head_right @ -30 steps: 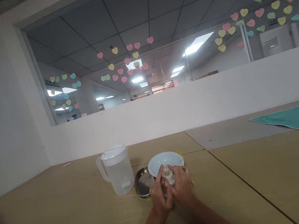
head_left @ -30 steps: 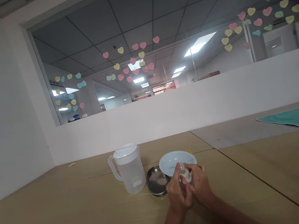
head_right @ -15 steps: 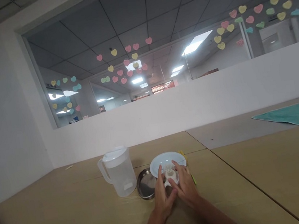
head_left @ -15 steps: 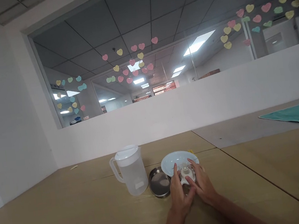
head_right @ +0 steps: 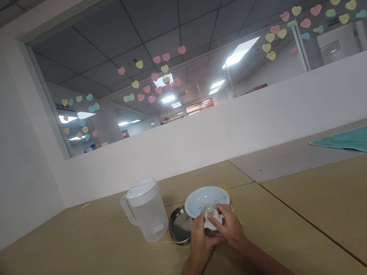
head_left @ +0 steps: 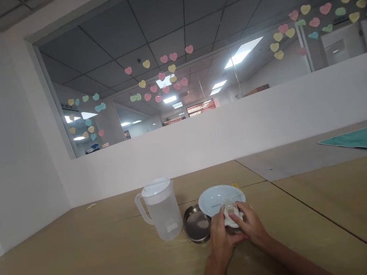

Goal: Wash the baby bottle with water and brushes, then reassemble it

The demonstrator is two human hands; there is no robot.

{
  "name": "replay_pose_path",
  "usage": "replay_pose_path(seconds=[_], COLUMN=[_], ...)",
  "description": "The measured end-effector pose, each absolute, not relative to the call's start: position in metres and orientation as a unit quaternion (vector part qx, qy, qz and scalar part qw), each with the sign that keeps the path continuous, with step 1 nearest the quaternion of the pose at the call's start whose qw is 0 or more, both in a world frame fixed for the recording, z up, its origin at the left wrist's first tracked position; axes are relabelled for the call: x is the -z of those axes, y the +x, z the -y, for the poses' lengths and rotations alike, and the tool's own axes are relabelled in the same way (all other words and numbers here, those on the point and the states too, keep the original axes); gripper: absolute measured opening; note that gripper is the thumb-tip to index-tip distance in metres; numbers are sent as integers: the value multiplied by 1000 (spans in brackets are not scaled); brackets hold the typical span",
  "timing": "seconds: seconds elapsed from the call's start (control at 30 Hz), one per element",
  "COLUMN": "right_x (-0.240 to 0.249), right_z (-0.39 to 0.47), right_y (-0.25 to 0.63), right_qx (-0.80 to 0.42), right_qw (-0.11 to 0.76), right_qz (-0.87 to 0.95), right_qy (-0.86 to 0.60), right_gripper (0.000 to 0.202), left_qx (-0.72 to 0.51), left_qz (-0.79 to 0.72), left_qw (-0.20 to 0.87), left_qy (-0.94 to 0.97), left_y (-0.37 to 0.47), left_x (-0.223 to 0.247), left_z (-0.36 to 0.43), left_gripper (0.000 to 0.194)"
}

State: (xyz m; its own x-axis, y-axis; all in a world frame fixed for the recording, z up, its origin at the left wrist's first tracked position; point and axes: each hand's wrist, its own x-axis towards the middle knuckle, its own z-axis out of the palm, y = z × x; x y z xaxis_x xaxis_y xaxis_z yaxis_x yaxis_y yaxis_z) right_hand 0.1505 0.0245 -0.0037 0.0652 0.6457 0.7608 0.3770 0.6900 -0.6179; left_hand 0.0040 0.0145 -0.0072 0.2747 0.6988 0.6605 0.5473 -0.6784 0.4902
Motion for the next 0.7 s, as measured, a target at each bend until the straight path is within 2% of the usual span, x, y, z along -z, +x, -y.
replay_pose_path(seconds=[0.17, 0.37, 0.47, 0.7], right_x=[5, -9, -16, -16], right_z=[-24, -13, -9, -7], right_y=[152, 155, 157, 152], right_qx=[-138, 63, 130, 200], right_qw=[637, 619, 612, 625], right_qz=[662, 710, 715, 692], right_qy=[-371, -331, -311, -300], right_gripper=[39, 26, 22, 44], left_qx=[-460, -462, -462, -458], left_qz=[-382, -397, -411, -434], left_qw=[35, -7, -8, 32], left_qy=[801, 793, 786, 775], left_y=[5, 5, 6, 8], left_x=[11, 9, 3, -5], left_z=[-17, -15, -11, -4], left_gripper=[94, 92, 83, 72])
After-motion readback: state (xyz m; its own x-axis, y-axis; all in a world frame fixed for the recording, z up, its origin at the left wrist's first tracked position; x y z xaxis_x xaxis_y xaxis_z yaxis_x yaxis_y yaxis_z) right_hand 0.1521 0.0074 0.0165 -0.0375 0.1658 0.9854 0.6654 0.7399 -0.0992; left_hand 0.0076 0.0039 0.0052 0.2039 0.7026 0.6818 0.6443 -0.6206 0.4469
